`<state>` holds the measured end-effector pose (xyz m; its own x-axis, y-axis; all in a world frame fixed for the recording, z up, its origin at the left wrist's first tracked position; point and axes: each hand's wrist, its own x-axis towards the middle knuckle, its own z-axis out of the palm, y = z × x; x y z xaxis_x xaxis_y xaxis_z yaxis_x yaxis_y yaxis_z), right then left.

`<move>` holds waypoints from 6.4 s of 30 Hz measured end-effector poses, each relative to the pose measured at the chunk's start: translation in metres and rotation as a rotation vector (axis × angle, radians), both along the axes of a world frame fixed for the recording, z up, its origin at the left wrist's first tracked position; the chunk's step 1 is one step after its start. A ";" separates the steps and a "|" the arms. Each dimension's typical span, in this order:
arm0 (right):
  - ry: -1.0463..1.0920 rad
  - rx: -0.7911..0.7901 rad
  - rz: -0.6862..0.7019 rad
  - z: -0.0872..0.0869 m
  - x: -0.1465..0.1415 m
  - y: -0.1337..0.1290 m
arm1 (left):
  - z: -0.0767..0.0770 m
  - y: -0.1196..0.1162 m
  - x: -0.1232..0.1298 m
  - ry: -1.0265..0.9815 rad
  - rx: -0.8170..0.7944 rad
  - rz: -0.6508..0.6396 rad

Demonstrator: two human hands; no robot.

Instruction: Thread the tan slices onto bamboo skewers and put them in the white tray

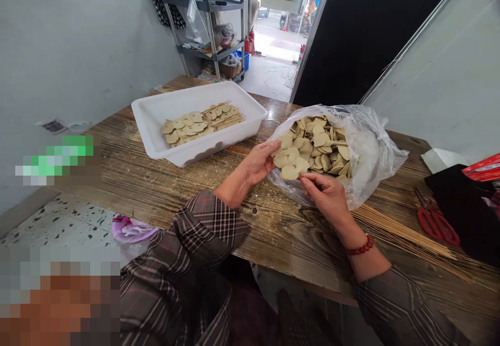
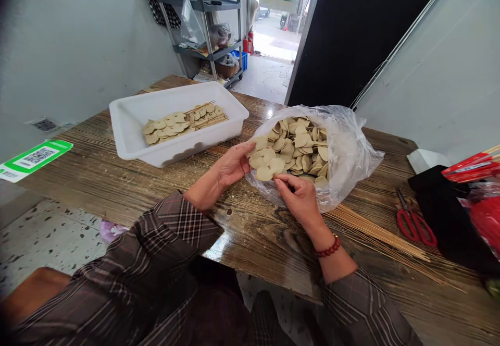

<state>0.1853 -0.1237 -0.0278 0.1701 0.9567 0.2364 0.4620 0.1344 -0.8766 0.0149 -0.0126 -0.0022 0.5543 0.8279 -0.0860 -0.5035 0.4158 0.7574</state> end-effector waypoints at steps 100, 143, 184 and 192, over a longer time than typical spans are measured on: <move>0.079 -0.038 0.017 0.015 0.014 0.001 | 0.000 0.022 -0.012 0.205 0.072 0.353; -0.128 -0.030 0.079 0.005 0.011 0.001 | 0.001 0.016 -0.010 0.230 0.151 0.389; -0.118 -0.003 0.055 -0.001 0.012 0.003 | -0.002 0.014 -0.009 0.288 0.277 0.344; -0.007 -0.064 0.056 -0.005 0.013 0.004 | -0.002 0.014 -0.009 0.307 0.349 0.314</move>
<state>0.1981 -0.1194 -0.0329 0.1145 0.9779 0.1750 0.4611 0.1037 -0.8813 0.0063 0.0019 -0.0042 0.2689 0.9575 0.1041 -0.2978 -0.0202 0.9544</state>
